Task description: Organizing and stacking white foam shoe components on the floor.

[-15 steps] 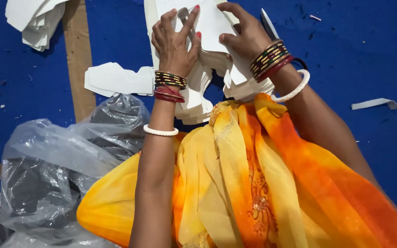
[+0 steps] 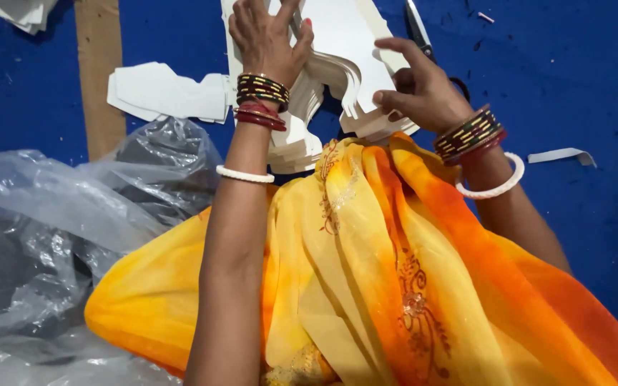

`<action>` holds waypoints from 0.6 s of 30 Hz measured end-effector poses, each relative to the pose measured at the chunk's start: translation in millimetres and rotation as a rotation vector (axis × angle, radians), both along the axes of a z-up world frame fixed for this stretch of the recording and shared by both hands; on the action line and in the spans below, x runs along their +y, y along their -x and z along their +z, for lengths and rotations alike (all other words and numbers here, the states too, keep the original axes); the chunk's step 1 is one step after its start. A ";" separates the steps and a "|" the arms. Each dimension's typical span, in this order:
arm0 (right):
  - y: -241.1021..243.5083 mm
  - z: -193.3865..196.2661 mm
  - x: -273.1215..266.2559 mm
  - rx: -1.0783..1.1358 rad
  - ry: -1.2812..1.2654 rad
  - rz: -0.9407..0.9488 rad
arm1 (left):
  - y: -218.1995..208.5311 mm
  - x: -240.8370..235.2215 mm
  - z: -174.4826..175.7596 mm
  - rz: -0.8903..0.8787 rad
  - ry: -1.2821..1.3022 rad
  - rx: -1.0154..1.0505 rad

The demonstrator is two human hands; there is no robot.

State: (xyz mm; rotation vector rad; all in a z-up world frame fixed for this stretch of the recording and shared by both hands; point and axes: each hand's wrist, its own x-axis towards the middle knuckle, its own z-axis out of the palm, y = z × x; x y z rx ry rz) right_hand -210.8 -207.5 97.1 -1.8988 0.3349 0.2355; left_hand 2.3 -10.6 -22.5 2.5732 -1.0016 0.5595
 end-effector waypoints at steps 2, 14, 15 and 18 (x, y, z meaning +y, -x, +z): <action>4.5 -6.2 3.8 -0.014 -0.002 -0.030 | -2.2 -1.7 -7.9 0.006 0.002 0.023; 5.8 -9.7 11.5 -0.099 0.123 -0.052 | -0.8 -2.5 -4.4 0.006 0.005 0.103; 5.2 -8.7 12.1 -0.093 0.166 -0.051 | -1.3 -2.1 -6.6 0.008 0.017 0.076; 2.3 -9.0 11.3 -0.100 0.229 -0.015 | 0.7 -2.2 -8.3 0.022 -0.011 0.109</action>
